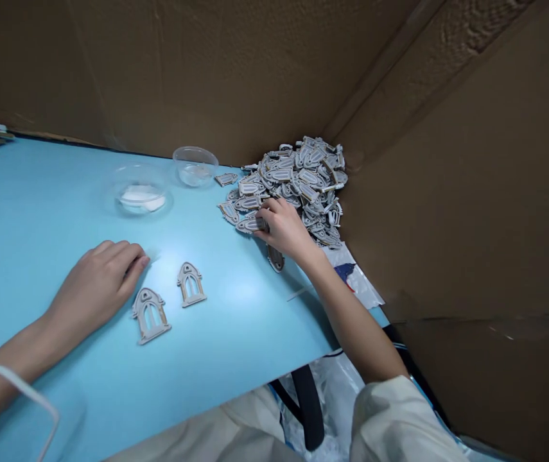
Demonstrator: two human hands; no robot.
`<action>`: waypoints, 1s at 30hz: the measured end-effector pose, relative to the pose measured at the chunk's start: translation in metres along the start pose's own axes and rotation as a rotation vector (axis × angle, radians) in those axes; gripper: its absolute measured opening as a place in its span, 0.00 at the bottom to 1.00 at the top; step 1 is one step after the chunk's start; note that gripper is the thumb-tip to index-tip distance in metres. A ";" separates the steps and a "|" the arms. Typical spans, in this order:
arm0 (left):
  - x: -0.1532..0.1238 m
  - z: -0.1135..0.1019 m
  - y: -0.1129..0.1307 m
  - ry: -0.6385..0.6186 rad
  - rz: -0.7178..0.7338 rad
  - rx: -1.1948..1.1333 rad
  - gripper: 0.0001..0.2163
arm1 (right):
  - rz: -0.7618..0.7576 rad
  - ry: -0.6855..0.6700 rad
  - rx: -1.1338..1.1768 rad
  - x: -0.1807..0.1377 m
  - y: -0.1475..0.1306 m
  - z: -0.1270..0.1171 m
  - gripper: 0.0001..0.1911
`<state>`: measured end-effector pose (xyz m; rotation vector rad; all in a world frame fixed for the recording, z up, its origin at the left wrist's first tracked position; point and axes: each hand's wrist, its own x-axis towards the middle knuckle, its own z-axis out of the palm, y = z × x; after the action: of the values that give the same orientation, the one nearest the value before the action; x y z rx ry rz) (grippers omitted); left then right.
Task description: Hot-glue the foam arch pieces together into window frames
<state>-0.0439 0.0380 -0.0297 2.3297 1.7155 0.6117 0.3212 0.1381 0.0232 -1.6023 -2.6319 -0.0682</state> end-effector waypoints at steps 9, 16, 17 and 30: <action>-0.007 0.004 -0.006 0.153 -0.054 0.195 0.17 | -0.360 0.422 0.582 -0.044 -0.069 -0.007 0.16; -0.011 -0.018 0.013 0.210 0.155 -0.184 0.25 | -0.437 0.528 0.758 -0.064 -0.116 -0.003 0.16; -0.013 -0.020 0.018 0.204 0.270 -0.321 0.27 | -0.441 0.522 0.774 -0.066 -0.118 -0.001 0.16; -0.026 -0.020 0.053 0.214 0.499 -0.570 0.23 | -0.506 0.528 0.742 -0.075 -0.130 0.013 0.17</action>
<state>-0.0133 -0.0051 0.0031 2.2948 0.8287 1.2768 0.2395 0.0131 0.0043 -0.5718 -2.1712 0.3640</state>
